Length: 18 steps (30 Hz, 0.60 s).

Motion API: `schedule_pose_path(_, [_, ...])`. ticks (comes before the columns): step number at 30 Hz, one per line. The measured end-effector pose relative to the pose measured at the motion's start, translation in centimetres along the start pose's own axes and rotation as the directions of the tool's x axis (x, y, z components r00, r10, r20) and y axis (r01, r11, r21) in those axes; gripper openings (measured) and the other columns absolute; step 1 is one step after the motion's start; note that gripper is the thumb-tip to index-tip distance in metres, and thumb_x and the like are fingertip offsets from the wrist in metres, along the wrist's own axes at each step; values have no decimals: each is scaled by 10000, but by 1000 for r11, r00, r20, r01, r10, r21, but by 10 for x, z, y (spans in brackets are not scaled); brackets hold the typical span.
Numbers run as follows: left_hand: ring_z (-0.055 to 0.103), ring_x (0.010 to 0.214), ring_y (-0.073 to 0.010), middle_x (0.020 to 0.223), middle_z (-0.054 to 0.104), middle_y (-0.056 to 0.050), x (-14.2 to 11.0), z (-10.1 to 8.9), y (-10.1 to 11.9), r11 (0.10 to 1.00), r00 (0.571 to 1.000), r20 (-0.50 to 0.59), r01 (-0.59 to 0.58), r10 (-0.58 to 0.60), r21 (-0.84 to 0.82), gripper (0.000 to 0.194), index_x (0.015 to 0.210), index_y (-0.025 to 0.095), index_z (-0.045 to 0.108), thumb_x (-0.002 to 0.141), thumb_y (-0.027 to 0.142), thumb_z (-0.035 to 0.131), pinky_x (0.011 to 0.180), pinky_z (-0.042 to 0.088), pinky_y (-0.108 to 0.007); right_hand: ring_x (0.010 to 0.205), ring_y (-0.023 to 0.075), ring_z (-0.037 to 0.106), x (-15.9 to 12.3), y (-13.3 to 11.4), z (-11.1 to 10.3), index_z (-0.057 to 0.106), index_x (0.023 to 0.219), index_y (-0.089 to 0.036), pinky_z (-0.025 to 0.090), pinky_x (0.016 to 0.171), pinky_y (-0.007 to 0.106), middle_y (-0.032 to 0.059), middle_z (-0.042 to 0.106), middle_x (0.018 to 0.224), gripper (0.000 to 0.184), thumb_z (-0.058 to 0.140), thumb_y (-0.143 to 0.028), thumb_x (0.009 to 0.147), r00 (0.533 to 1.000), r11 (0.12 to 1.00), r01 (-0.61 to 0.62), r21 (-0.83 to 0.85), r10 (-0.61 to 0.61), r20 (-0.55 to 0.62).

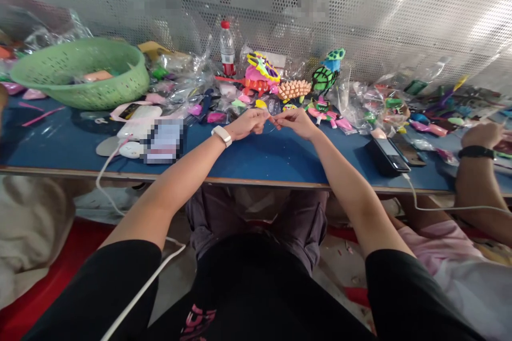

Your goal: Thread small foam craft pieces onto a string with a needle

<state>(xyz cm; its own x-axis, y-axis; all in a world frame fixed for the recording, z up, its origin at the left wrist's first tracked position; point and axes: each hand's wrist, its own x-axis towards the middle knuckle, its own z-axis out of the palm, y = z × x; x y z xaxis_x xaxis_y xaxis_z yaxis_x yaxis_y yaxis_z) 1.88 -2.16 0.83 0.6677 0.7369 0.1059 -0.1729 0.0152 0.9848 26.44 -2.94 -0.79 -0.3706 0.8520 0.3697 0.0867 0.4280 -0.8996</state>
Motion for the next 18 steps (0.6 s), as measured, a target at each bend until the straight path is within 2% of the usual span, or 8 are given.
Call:
schedule_pose_path(5, [256,445,-49,538,331,114,0,0,-1,1000,1000,16,9,-9,-4,310,901,145,753,1118,365,770,488,361,-174,699,168,764,-1,-7,0,834,1051,-229,725,762,362,25,848,847,632,1047,-713,705,999,996,-19,88,16,30])
schedule_pose_path(7, [245,440,-49,543,317,115,0,1,-1,1000,1000,17,16,-15,-18,308,903,145,757,1134,349,742,477,342,-172,706,164,766,-1,-7,-1,810,1053,-227,726,764,358,25,847,860,625,1050,-696,716,999,994,-17,104,13,43])
schedule_pose_path(10, [270,433,-52,543,320,111,0,2,-1,999,999,-8,37,-37,-10,302,902,143,763,1147,310,712,481,366,-171,726,175,771,0,-1,-1,797,999,-217,735,785,385,42,844,874,598,1025,-709,745,998,998,-24,60,20,55])
schedule_pose_path(13, [300,433,-59,537,322,104,1,2,-3,998,996,-73,57,-55,20,328,869,141,754,1161,264,671,488,403,-175,789,203,792,2,4,1,815,985,-211,739,841,423,63,845,895,554,988,-703,800,1000,998,-8,-58,8,-6])
schedule_pose_path(16, [302,439,-63,539,335,96,1,2,-5,995,991,-114,73,-64,71,355,831,148,736,1158,272,678,480,409,-185,965,243,827,0,-10,-7,861,1031,-213,721,930,438,91,868,1042,457,947,-639,889,985,963,101,-250,-132,-109])
schedule_pose_path(18, [302,448,-66,548,347,93,1,1,-7,991,991,-112,86,-75,101,345,829,153,734,1142,295,713,477,412,-193,1088,268,830,-4,-28,-22,876,1113,-222,705,940,430,92,861,1151,443,888,-636,957,948,925,203,-320,-268,-174])
